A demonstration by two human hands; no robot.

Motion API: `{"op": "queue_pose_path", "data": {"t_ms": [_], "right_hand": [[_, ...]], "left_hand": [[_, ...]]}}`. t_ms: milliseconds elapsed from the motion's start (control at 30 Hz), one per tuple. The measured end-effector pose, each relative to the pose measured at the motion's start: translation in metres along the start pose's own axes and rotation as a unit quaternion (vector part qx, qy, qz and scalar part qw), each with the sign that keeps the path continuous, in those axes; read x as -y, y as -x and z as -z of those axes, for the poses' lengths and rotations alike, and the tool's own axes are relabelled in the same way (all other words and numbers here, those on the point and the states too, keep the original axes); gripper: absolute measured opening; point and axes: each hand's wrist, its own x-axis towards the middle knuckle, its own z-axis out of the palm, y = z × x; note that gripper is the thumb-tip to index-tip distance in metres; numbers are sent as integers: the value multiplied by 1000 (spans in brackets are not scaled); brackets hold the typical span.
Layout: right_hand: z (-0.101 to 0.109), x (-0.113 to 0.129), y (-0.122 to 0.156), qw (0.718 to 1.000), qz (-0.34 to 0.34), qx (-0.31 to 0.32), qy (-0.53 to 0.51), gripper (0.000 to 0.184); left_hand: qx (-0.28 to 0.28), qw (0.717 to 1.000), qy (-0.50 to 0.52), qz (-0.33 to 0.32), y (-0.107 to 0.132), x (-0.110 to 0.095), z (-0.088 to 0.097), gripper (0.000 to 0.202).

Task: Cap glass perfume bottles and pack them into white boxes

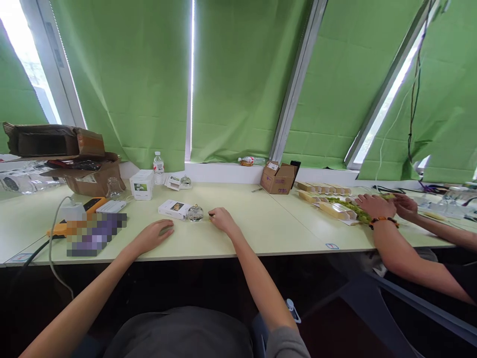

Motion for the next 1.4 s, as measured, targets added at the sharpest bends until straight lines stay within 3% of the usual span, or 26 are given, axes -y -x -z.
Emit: {"op": "queue_pose_path", "data": {"t_ms": [167, 333, 600, 800, 933, 1167, 1400], "right_hand": [[-7, -11, 14, 999, 17, -16, -42, 35], [-4, -10, 16, 998, -12, -14, -64, 45], [5, -8, 20, 999, -39, 12, -31, 23], [1, -12, 17, 999, -13, 17, -39, 29], [-4, -14, 15, 997, -35, 9, -65, 40], [-2, -17, 13, 996, -25, -27, -76, 24], [-4, -24, 14, 996, -75, -39, -7, 33]], "left_hand": [[-1, 1000, 8, 4, 0, -2, 1, 37], [3, 1000, 10, 6, 1, -1, 1, 38], [9, 1000, 1, 11, 0, 0, 1, 40], [15, 1000, -6, 9, 0, 1, 0, 41], [16, 1000, -4, 10, 0, 2, 0, 41], [16, 1000, -6, 6, -1, 2, -1, 40], [17, 1000, -14, -2, -1, 4, -1, 41]]}}
